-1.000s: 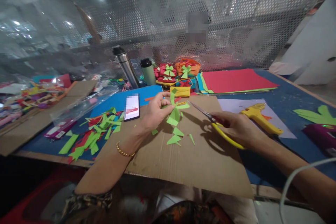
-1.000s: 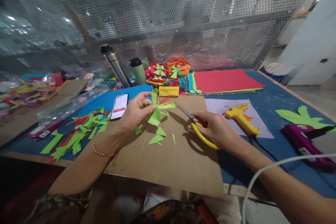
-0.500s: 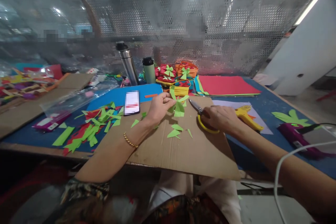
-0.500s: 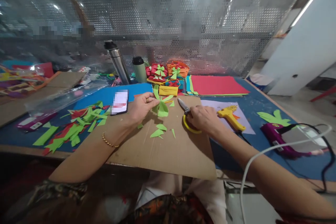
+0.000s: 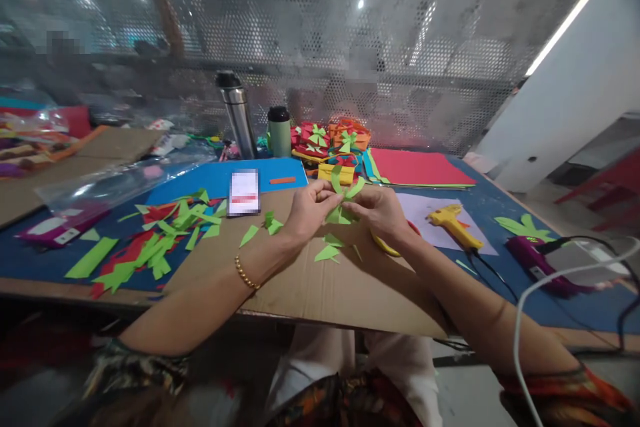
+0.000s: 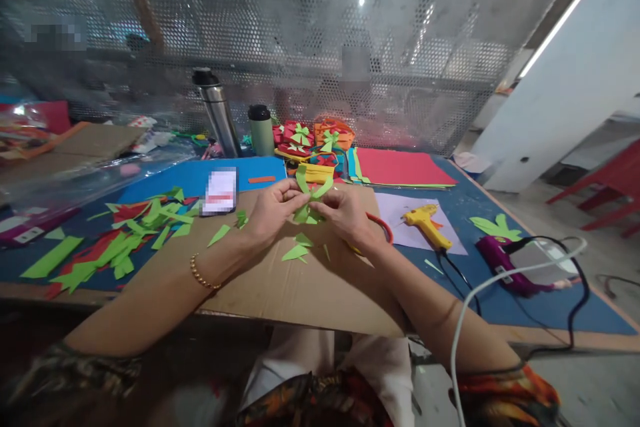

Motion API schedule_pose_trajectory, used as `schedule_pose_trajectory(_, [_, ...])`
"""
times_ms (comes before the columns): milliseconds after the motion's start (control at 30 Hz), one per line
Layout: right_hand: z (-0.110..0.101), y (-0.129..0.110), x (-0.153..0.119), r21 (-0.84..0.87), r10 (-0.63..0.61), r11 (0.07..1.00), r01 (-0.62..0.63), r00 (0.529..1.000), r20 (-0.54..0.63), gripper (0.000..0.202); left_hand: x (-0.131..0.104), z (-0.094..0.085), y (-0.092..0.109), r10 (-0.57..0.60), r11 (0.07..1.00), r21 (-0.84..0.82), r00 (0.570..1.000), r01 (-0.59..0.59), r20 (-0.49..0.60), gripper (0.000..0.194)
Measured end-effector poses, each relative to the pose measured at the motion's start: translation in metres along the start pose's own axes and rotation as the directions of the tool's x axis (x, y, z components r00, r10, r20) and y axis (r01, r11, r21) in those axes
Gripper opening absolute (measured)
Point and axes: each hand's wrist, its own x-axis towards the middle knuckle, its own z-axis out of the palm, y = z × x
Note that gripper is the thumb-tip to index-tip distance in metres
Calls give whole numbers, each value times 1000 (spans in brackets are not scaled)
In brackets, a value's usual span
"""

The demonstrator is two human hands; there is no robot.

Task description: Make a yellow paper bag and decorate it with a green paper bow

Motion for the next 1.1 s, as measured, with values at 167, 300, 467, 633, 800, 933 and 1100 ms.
schedule_pose_trajectory(167, [-4,16,-11,55,34,998,-36,999,39,54,1,-5,1,-18,996,93,995,9,94,12])
schedule_pose_trajectory(300, [-5,21,-17,68,55,996,-60,996,70,45,1,-8,1,-93,982,176,980,62,175,19])
schedule_pose_trajectory(467, [-4,17,-18,86,49,995,-54,997,66,39,-1,-8,4,-72,976,217,982,33,174,23])
schedule_pose_trajectory(633, [-3,18,-17,96,50,994,-54,998,44,38,-1,-6,7,-75,970,238,985,36,156,27])
schedule_pose_trajectory(800, [-3,23,-15,125,46,991,-51,998,41,46,0,-6,7,-99,968,244,987,67,123,28])
schedule_pose_trajectory(933, [-6,26,-12,147,25,989,-30,999,33,49,3,-8,7,-119,975,204,983,89,140,27])
schedule_pose_trajectory(1100, [-6,26,-8,198,4,980,-7,1000,11,40,7,-10,4,-121,981,169,983,97,136,30])
